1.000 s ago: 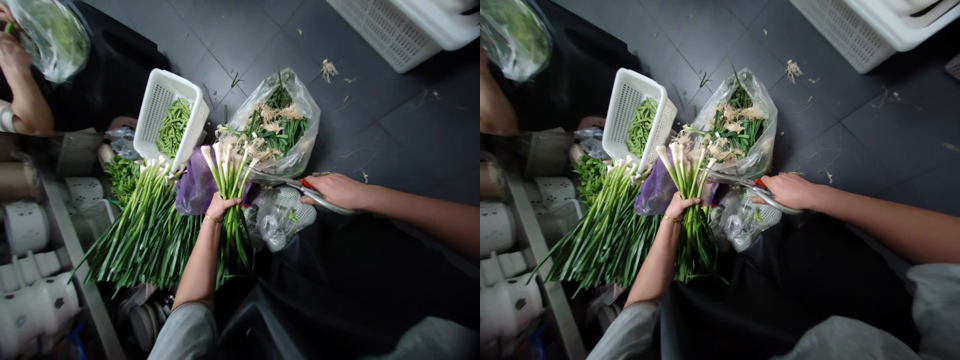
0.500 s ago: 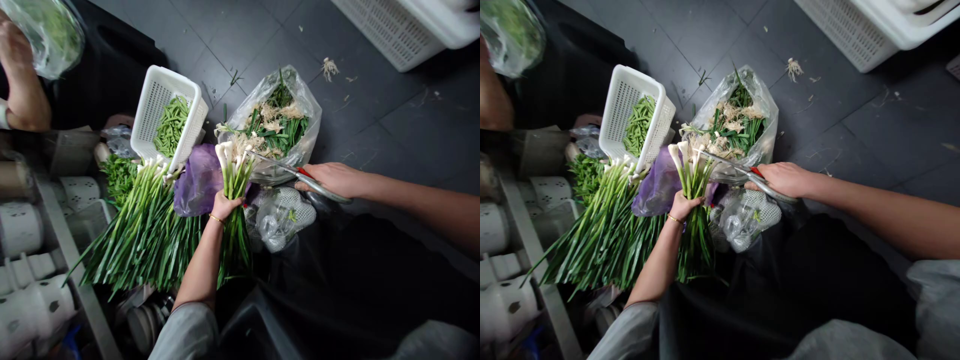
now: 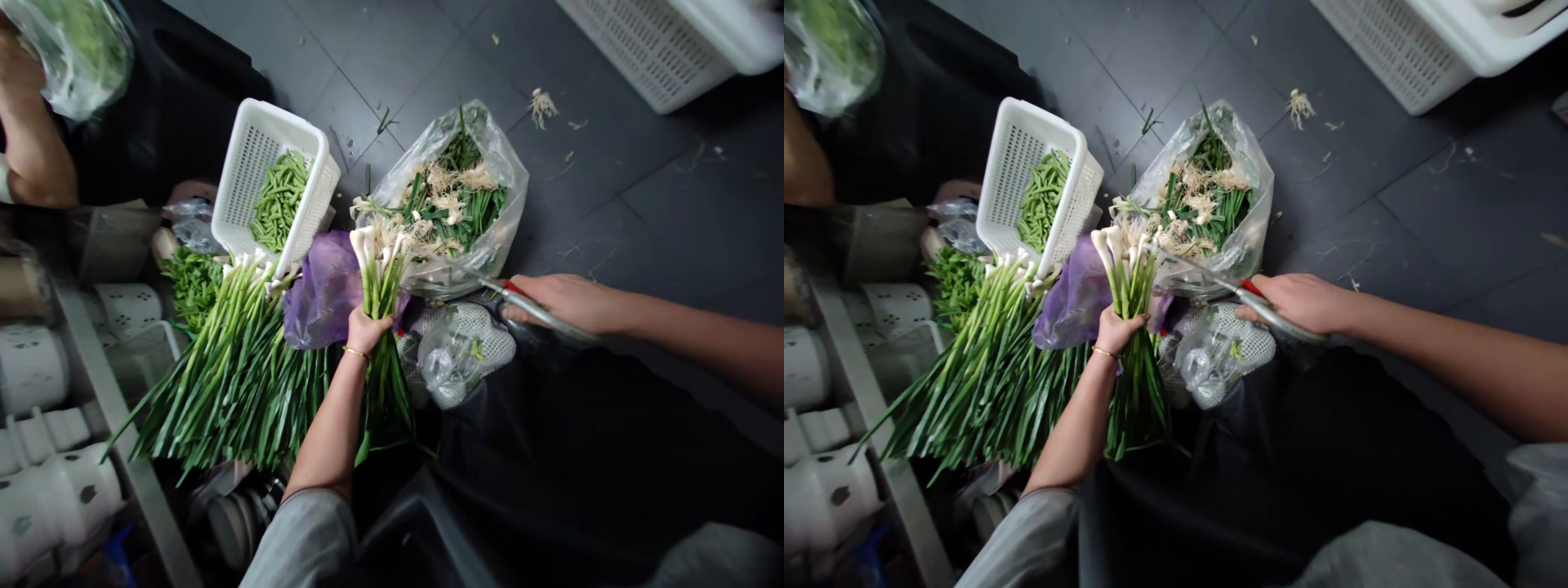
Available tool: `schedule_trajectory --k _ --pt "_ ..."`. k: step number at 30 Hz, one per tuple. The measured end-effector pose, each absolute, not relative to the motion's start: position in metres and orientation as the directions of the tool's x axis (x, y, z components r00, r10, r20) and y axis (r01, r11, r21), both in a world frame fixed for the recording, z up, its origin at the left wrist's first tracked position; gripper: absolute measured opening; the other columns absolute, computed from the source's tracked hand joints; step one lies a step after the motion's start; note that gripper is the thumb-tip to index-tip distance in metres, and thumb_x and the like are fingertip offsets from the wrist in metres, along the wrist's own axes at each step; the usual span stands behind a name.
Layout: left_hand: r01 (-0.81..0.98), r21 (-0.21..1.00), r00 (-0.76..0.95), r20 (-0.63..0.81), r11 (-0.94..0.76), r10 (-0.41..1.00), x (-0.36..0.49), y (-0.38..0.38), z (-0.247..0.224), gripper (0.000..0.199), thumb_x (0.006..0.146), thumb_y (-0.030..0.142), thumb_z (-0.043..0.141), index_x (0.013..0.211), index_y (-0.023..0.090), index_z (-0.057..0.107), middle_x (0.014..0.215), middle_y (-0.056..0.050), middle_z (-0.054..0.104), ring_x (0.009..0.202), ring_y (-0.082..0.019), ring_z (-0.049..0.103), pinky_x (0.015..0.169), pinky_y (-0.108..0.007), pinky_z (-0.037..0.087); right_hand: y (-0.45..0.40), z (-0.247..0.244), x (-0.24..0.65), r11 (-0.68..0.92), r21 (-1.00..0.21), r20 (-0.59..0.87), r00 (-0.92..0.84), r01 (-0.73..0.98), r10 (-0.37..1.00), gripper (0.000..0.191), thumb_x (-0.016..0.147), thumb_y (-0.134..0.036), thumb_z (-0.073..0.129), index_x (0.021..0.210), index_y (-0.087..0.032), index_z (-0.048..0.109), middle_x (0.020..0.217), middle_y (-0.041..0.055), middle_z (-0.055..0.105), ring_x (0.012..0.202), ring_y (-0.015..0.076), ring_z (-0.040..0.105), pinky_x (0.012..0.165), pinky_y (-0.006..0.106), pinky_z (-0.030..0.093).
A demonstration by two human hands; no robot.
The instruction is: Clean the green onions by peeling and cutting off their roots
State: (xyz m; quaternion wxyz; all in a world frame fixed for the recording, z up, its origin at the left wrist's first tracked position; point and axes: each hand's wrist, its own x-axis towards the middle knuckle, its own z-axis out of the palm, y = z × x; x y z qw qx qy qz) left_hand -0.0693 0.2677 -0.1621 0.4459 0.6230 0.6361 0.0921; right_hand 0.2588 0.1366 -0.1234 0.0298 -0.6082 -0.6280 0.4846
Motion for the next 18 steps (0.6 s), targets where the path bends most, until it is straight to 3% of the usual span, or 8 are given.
schedule_trajectory --k 4,18 --pt "0.804 0.589 0.177 -0.374 0.085 0.911 -0.060 0.260 -0.158 0.033 0.054 0.026 0.076 0.084 0.015 0.065 0.079 -0.003 0.069 0.071 -0.018 0.061 0.068 -0.027 0.047 0.148 -0.110 0.242 -0.142 -0.667 -0.562 -0.370 0.731 0.740 0.051 0.087 -0.066 0.032 0.093 -0.019 0.052 0.097 0.0148 0.065 0.086 0.0281 0.062 0.072 0.036 0.042" --pt "0.866 0.499 0.198 -0.337 -0.004 0.920 -0.061 0.255 -0.156 0.031 0.061 0.029 0.072 0.088 0.016 0.063 0.081 -0.003 0.070 0.074 -0.018 0.063 0.069 -0.027 0.048 0.156 -0.119 0.246 -0.198 -0.515 -0.672 -0.250 0.834 0.697 0.064 0.086 -0.072 0.023 0.096 -0.018 0.056 0.097 0.0167 0.068 0.089 0.0336 0.064 0.068 0.037 0.040"
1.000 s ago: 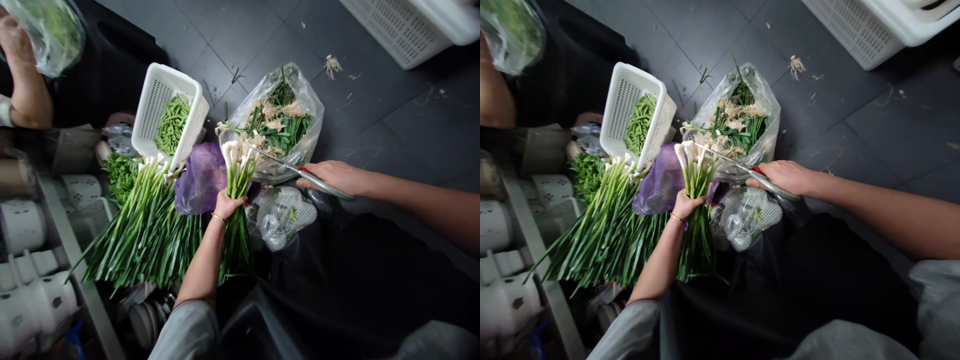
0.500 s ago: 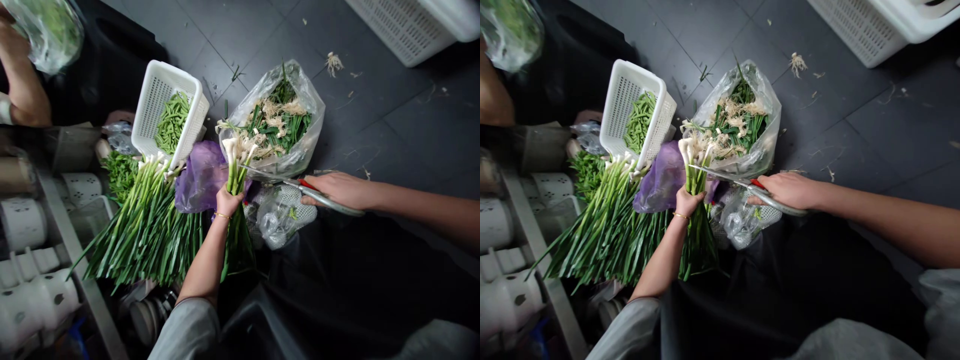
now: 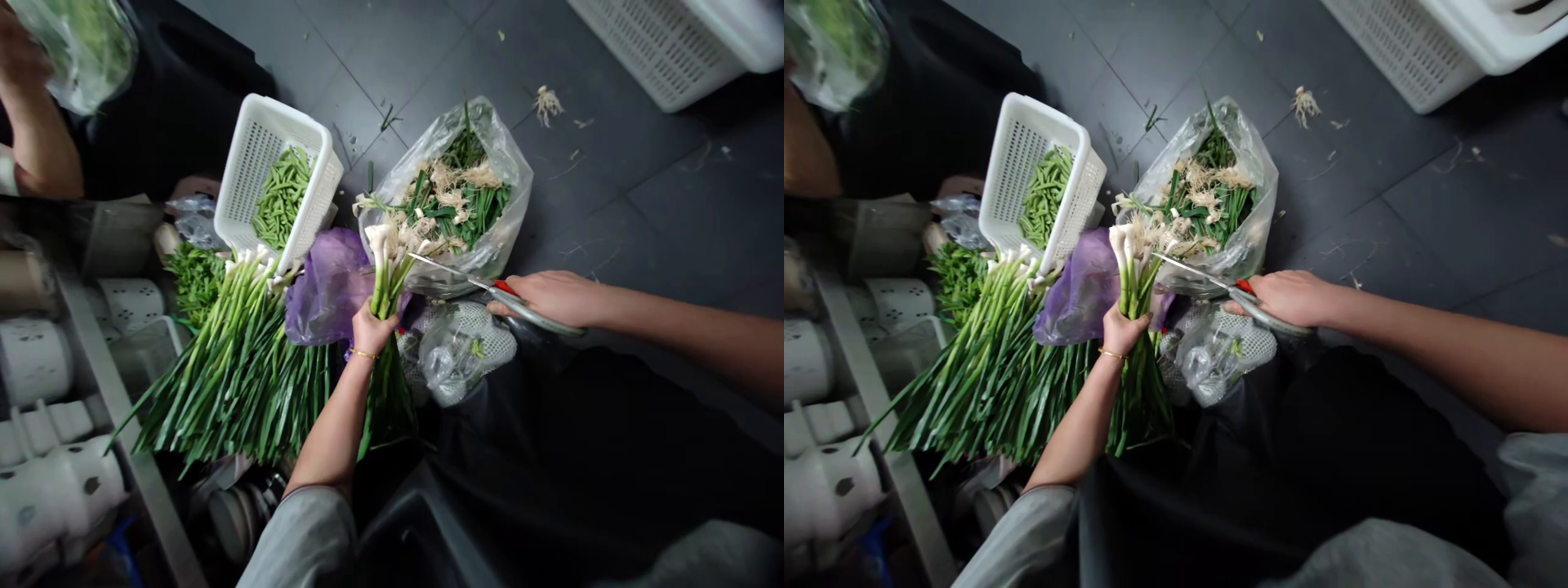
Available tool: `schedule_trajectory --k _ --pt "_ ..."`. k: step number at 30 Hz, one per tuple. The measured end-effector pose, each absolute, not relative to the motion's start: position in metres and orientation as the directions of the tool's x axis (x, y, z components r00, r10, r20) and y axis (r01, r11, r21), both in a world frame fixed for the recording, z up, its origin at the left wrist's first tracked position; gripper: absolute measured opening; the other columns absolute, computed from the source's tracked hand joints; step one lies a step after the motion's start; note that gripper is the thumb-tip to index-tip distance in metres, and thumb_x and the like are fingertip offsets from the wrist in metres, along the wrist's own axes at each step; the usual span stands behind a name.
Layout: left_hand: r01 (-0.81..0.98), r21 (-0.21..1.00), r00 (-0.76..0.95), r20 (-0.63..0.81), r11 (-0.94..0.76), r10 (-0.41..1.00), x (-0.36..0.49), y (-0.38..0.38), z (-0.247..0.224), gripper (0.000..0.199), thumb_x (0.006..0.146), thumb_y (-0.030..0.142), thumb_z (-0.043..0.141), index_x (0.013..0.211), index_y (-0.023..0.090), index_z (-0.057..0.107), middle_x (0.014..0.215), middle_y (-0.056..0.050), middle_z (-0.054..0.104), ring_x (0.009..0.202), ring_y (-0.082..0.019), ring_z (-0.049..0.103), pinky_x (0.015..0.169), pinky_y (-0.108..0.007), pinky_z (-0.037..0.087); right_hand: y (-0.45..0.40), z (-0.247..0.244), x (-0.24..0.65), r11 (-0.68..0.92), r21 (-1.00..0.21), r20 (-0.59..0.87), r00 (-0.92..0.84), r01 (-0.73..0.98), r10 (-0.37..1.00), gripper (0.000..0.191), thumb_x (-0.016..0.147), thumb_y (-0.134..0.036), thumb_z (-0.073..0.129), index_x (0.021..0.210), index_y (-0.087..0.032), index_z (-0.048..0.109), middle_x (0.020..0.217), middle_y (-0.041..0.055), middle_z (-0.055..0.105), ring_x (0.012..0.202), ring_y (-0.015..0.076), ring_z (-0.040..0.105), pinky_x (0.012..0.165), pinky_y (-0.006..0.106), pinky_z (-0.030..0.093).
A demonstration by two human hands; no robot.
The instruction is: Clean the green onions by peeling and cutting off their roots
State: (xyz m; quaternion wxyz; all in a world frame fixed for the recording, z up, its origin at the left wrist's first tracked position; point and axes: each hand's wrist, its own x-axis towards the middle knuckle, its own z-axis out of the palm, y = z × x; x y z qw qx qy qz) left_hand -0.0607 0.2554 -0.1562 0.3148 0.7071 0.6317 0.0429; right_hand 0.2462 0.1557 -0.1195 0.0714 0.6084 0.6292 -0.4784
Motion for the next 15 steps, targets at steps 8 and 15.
schedule_trajectory --k 8,15 --pt "0.805 0.593 0.283 -0.380 -0.003 0.880 -0.060 0.249 -0.159 0.036 0.059 0.031 0.074 0.089 0.014 0.063 0.079 -0.003 0.069 0.070 -0.017 0.062 0.068 -0.027 0.049 0.167 -0.127 0.246 -0.138 -0.407 -0.670 -0.193 0.903 0.717 0.076 0.083 -0.077 0.024 0.106 -0.011 0.053 0.093 0.0213 0.067 0.082 0.0330 0.064 0.061 0.034 0.036" --pt "0.679 0.730 0.348 -0.412 0.076 0.842 -0.061 0.257 -0.156 0.041 0.053 0.029 0.078 0.088 0.012 0.063 0.081 -0.004 0.069 0.072 -0.016 0.061 0.069 -0.027 0.050 0.163 -0.145 0.256 -0.095 -0.540 -0.551 -0.266 0.836 0.791 0.059 0.086 -0.070 0.033 0.094 -0.016 0.057 0.085 0.0143 0.067 0.076 0.0264 0.063 0.058 0.030 0.035"
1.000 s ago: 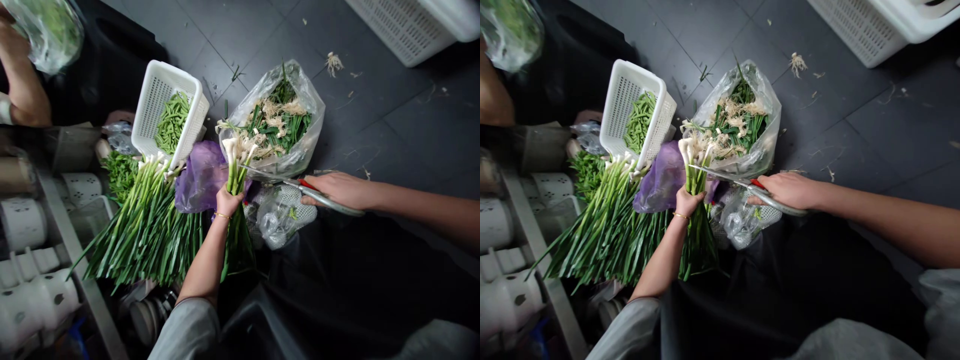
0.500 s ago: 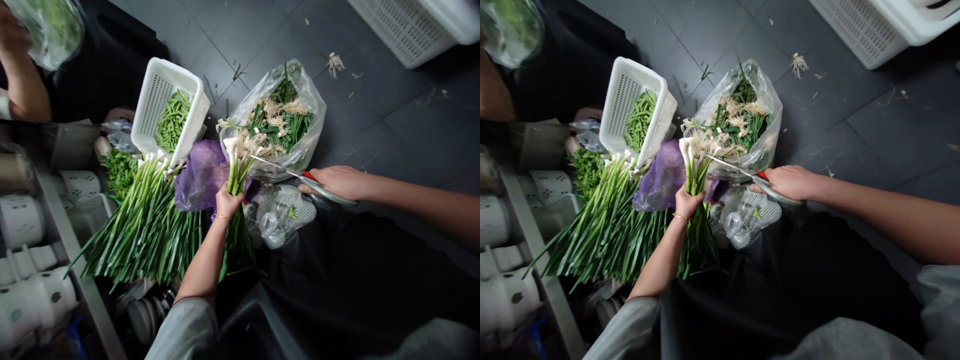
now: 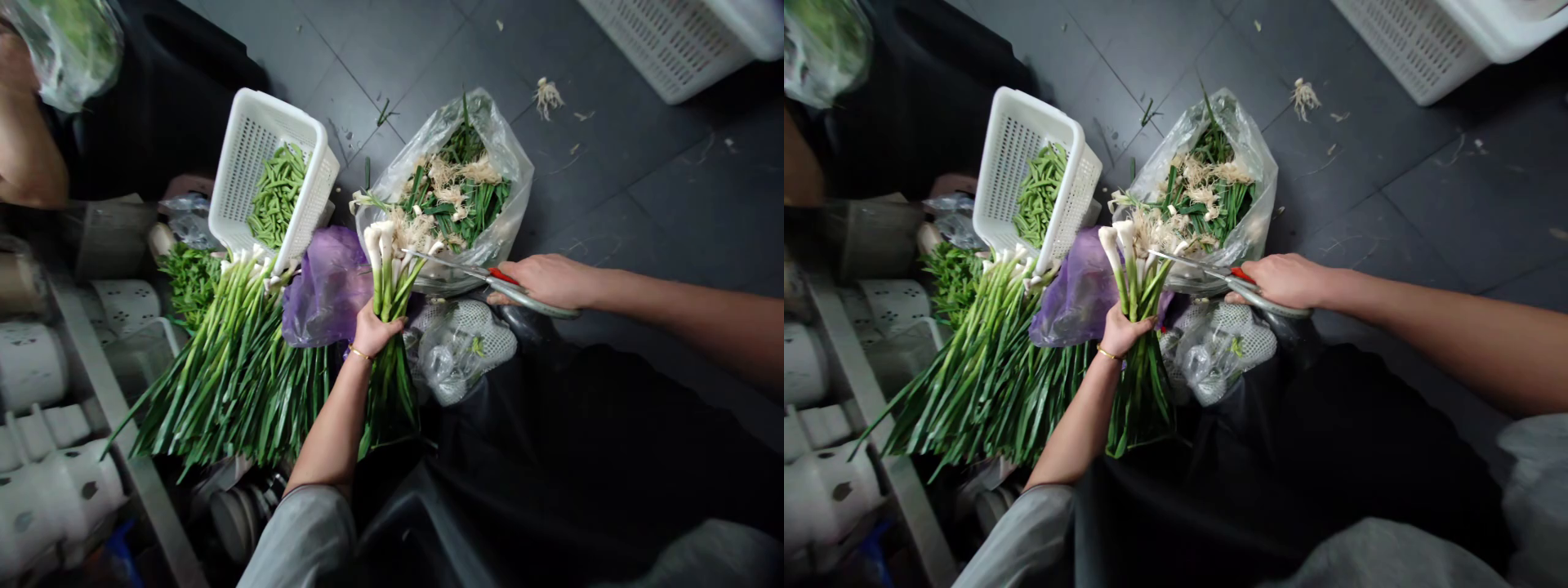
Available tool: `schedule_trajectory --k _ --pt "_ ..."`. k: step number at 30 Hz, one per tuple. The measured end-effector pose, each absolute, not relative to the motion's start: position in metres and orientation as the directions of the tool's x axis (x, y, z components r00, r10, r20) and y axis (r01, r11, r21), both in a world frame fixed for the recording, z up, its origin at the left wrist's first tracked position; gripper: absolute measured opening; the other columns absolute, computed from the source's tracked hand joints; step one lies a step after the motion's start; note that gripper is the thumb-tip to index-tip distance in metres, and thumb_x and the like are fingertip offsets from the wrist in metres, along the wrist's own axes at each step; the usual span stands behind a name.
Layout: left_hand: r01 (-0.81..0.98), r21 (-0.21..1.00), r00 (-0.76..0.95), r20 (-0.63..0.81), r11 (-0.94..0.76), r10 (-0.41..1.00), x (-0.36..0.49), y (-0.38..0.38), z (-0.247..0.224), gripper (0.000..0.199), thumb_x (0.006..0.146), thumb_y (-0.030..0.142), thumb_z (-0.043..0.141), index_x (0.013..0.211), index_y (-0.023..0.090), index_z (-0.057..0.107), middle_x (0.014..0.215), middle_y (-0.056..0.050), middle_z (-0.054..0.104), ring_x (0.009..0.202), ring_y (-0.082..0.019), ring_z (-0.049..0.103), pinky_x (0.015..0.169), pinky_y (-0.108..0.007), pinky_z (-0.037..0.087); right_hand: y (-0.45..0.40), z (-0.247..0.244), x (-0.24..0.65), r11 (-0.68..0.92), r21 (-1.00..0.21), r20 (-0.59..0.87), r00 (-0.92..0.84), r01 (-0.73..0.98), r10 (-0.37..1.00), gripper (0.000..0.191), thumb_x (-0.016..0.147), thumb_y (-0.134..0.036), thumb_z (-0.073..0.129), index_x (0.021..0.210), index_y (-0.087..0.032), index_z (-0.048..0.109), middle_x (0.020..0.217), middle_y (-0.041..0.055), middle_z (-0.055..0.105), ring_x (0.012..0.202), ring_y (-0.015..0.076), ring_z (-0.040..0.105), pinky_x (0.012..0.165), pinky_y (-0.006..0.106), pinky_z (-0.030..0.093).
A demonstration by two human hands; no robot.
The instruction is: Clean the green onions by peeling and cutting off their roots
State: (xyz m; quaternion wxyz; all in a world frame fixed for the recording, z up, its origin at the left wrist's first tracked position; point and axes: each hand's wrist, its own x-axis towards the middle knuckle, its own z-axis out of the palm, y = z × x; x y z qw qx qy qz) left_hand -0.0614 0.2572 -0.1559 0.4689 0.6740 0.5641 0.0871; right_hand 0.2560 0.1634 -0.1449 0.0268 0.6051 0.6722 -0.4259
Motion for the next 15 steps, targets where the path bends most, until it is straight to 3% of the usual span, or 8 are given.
schedule_trajectory --k 5,8,12,14,15 --pt "0.599 0.781 0.434 -0.502 0.176 0.748 -0.067 0.256 -0.161 0.044 0.055 0.033 0.081 0.088 0.012 0.064 0.084 -0.005 0.069 0.074 -0.017 0.062 0.071 -0.028 0.050 0.145 -0.167 0.239 -0.240 -0.705 -0.502 -0.231 0.667 0.833 0.049 0.084 -0.066 0.043 0.083 -0.018 0.058 0.077 0.0091 0.065 0.070 0.0224 0.063 0.059 0.029 0.041" --pt "0.591 0.778 0.416 -0.519 0.212 0.747 -0.067 0.256 -0.165 0.042 0.056 0.034 0.081 0.087 0.012 0.064 0.082 -0.005 0.069 0.072 -0.017 0.062 0.070 -0.029 0.050 0.134 -0.166 0.222 -0.467 -0.786 -0.575 -0.201 0.404 0.793 0.051 0.080 -0.069 0.048 0.076 -0.019 0.054 0.060 0.0028 0.057 0.050 0.0152 0.055 0.048 0.026 0.040" --pt "0.599 0.775 0.351 -0.481 0.203 0.803 -0.066 0.257 -0.172 0.044 0.055 0.033 0.080 0.090 0.012 0.063 0.083 -0.005 0.069 0.072 -0.017 0.062 0.071 -0.030 0.051 0.123 -0.154 0.206 -0.678 -0.735 -0.629 -0.348 -0.028 0.696 0.059 0.079 -0.078 0.037 0.074 -0.020 0.047 0.045 -0.0066 0.036 0.032 0.0092 0.036 0.034 0.024 0.034" --pt "0.611 0.778 0.336 -0.424 0.148 0.841 -0.065 0.257 -0.173 0.049 0.055 0.032 0.079 0.096 0.012 0.062 0.088 -0.006 0.069 0.077 -0.018 0.063 0.075 -0.031 0.051 0.124 -0.151 0.203 -0.682 -0.725 -0.607 -0.378 -0.097 0.699 0.061 0.083 -0.078 0.027 0.075 -0.020 0.046 0.044 -0.0069 0.034 0.032 0.0091 0.034 0.034 0.024 0.033" --pt "0.618 0.777 0.340 -0.402 0.120 0.850 -0.064 0.256 -0.172 0.051 0.055 0.032 0.079 0.099 0.012 0.062 0.090 -0.007 0.070 0.079 -0.019 0.064 0.078 -0.032 0.051 0.127 -0.151 0.202 -0.669 -0.742 -0.616 -0.344 -0.051 0.709 0.061 0.084 -0.077 0.026 0.074 -0.020 0.046 0.044 -0.0062 0.035 0.033 0.0092 0.035 0.035 0.024 0.034"
